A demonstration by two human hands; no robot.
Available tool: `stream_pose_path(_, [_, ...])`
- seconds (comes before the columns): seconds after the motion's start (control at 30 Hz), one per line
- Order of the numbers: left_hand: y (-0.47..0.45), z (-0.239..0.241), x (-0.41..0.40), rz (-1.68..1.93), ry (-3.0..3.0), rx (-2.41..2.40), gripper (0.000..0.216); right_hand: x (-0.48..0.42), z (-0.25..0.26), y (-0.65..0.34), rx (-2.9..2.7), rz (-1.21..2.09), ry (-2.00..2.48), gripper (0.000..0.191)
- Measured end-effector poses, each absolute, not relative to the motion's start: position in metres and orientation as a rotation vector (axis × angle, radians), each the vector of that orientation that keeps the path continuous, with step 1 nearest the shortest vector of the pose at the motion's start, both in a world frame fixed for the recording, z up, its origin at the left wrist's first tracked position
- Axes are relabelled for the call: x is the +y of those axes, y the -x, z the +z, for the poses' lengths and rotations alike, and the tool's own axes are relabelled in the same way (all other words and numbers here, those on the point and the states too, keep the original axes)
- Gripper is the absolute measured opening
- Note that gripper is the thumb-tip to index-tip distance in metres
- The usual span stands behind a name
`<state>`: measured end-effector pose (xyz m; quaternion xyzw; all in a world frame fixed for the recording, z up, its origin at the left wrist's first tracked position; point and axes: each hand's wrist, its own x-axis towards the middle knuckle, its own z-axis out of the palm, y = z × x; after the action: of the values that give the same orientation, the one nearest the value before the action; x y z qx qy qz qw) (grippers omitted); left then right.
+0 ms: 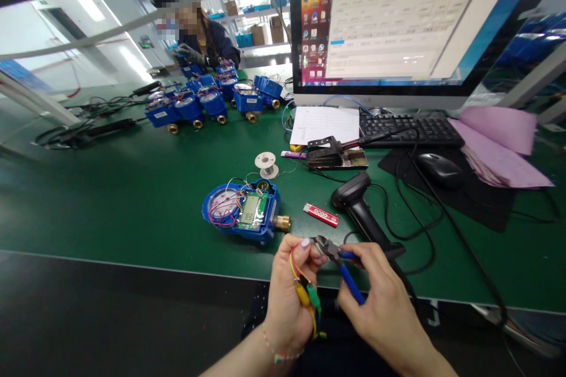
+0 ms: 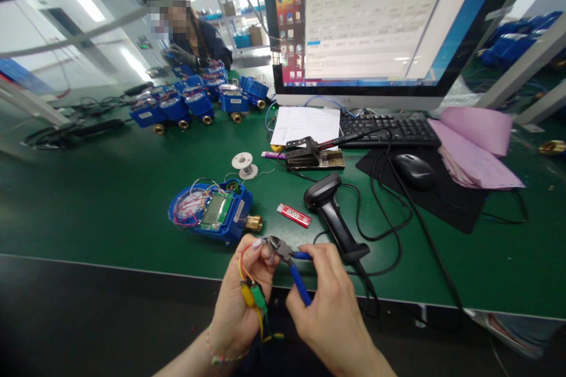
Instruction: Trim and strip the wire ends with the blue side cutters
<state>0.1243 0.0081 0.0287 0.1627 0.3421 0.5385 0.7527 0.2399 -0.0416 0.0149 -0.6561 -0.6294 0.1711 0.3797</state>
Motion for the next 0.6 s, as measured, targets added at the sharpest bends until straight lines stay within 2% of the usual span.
stream_pose_path(0.6, [-0.1241,0.0295,0.0076,1.166,-0.368,0.741,0.02,-0.0406,0.0104,-0.2423,-1.615,0.329,1.664,0.026])
